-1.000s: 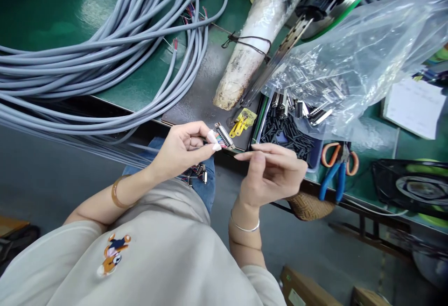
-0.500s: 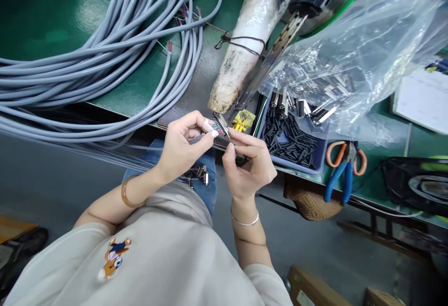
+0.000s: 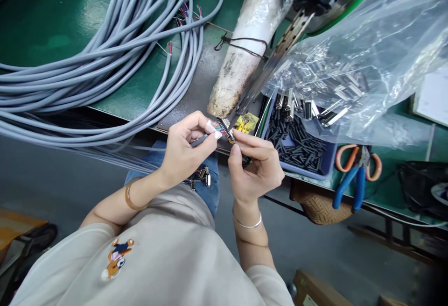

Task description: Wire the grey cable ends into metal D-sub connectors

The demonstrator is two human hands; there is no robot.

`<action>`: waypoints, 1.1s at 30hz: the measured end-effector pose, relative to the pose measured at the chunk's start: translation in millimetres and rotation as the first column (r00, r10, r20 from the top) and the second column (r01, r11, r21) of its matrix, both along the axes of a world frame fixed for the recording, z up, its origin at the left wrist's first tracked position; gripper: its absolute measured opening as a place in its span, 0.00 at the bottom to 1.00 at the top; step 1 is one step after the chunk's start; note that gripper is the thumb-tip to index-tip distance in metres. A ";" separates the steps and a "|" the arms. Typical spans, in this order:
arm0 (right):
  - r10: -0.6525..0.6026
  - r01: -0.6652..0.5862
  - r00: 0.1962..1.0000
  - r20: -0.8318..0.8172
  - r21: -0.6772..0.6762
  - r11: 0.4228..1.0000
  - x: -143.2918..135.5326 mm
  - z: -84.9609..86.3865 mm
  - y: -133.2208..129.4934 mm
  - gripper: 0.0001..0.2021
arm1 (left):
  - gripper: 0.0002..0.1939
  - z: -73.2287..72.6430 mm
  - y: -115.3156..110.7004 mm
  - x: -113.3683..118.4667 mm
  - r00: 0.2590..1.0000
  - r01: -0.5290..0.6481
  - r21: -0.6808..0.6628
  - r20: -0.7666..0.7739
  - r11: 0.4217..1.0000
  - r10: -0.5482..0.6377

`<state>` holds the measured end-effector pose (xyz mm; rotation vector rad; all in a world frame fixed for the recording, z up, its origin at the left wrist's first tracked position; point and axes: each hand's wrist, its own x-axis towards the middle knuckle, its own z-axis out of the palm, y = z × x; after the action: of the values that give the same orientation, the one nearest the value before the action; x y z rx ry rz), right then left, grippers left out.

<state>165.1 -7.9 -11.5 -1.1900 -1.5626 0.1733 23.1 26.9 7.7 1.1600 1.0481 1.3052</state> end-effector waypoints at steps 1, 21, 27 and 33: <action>-0.001 0.001 1.000 -0.005 0.002 1.000 -0.2 0.0 0.4 0.09 | 0.06 0.5 0.0 0.2 1.000 0.000 0.001 -0.008 1.000 0.001; -0.043 0.041 0.995 0.090 0.023 0.999 2.4 4.9 -3.5 0.09 | 0.07 5.3 -0.4 -5.8 0.997 0.076 -0.145 0.029 0.986 -0.073; -0.003 0.004 1.000 0.016 -0.046 0.999 2.2 11.6 -2.5 0.09 | 0.09 7.0 -1.0 -8.0 0.986 0.112 -0.188 0.141 0.976 -0.086; -0.012 0.013 1.000 0.018 -0.037 0.999 2.7 10.2 -1.6 0.08 | 0.13 5.8 6.3 -14.1 0.954 0.269 -0.277 0.206 0.923 -0.216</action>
<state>167.8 -9.5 -1.3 -1.2333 -1.5732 0.1847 8.9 33.2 13.5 0.8956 0.9068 0.9888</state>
